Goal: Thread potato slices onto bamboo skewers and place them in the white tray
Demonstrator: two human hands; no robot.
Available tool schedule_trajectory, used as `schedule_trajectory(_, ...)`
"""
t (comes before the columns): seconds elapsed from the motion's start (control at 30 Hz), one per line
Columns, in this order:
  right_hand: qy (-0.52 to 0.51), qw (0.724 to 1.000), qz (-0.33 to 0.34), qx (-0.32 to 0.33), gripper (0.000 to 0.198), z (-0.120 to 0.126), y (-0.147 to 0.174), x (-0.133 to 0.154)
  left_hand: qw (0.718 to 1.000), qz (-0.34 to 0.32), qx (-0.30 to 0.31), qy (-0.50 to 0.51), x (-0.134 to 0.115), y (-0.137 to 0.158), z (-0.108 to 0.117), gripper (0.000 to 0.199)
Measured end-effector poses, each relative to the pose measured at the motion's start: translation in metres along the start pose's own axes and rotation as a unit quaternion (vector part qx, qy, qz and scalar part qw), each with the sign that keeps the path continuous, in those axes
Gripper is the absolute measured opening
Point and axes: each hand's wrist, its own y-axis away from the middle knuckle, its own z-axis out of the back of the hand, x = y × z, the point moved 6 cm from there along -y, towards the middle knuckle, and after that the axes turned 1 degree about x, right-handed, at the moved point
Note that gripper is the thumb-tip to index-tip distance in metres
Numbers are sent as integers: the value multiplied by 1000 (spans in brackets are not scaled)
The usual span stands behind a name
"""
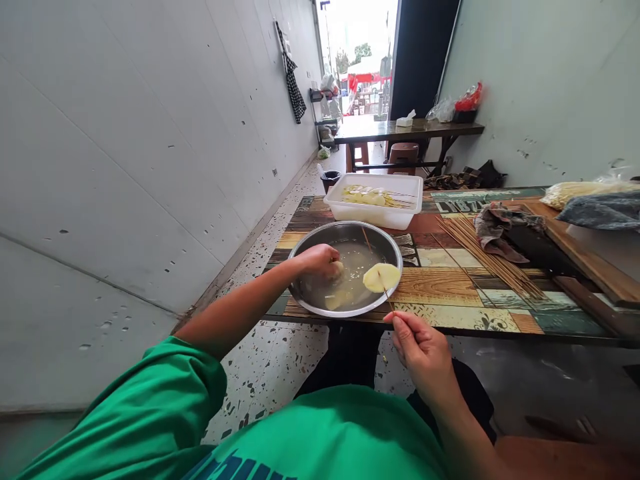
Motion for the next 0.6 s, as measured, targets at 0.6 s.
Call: schedule_trajectory(0.6, 83, 995, -27, 48, 47, -16, 13, -11, 806, 4, -161, 570, -11, 40, 15, 16)
